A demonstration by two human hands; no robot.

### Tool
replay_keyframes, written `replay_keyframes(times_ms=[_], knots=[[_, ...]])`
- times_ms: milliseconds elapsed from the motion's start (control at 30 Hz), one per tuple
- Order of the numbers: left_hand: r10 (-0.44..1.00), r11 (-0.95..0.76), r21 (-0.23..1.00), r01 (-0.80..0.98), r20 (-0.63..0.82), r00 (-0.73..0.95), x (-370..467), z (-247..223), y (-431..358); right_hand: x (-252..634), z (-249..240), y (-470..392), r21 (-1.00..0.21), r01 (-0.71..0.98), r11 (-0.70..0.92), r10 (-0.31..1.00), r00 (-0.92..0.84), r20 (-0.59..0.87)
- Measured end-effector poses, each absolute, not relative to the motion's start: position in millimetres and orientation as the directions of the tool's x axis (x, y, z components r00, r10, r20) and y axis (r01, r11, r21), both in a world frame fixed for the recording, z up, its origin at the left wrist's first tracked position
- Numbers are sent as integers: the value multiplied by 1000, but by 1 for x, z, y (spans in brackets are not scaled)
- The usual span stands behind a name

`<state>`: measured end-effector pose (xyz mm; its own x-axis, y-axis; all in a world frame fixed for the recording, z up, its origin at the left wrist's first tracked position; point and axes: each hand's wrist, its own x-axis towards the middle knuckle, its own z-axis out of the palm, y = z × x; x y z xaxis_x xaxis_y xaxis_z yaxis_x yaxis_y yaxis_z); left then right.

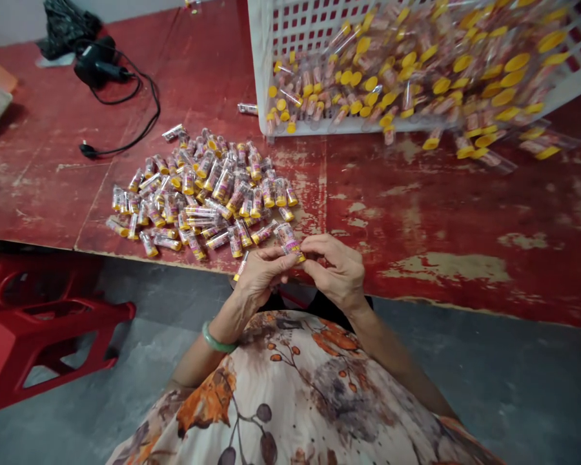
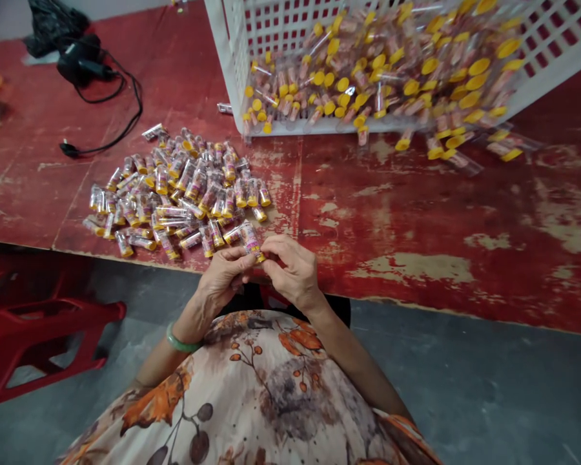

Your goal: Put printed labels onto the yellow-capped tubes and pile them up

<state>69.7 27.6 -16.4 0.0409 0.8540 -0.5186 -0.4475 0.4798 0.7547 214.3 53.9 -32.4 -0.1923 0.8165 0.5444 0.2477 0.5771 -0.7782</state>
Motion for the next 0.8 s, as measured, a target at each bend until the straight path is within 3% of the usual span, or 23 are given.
replay_keyframes(times_ms=[133,433,600,700,800], knots=[[857,482,755,-444,-513,58,67,-16,29,215,-32,54,-744,216,633,773,-226,593],[843,500,762,-412,-537,31,70,-12,31,202,-40,46,-592,367,717,670,-130,731],[821,520,791,-323,-567,-67,64,-3,34,213,-27,61,-553,394,734,667,-265,697],[852,350,919,-181,-393,-346,36,18,43,261,-20,101,-484,440,757,625,-268,734],[791,235,949,212,-60,-609,-5,47,64,308,-13,148,-549,472,690,637,-35,770]])
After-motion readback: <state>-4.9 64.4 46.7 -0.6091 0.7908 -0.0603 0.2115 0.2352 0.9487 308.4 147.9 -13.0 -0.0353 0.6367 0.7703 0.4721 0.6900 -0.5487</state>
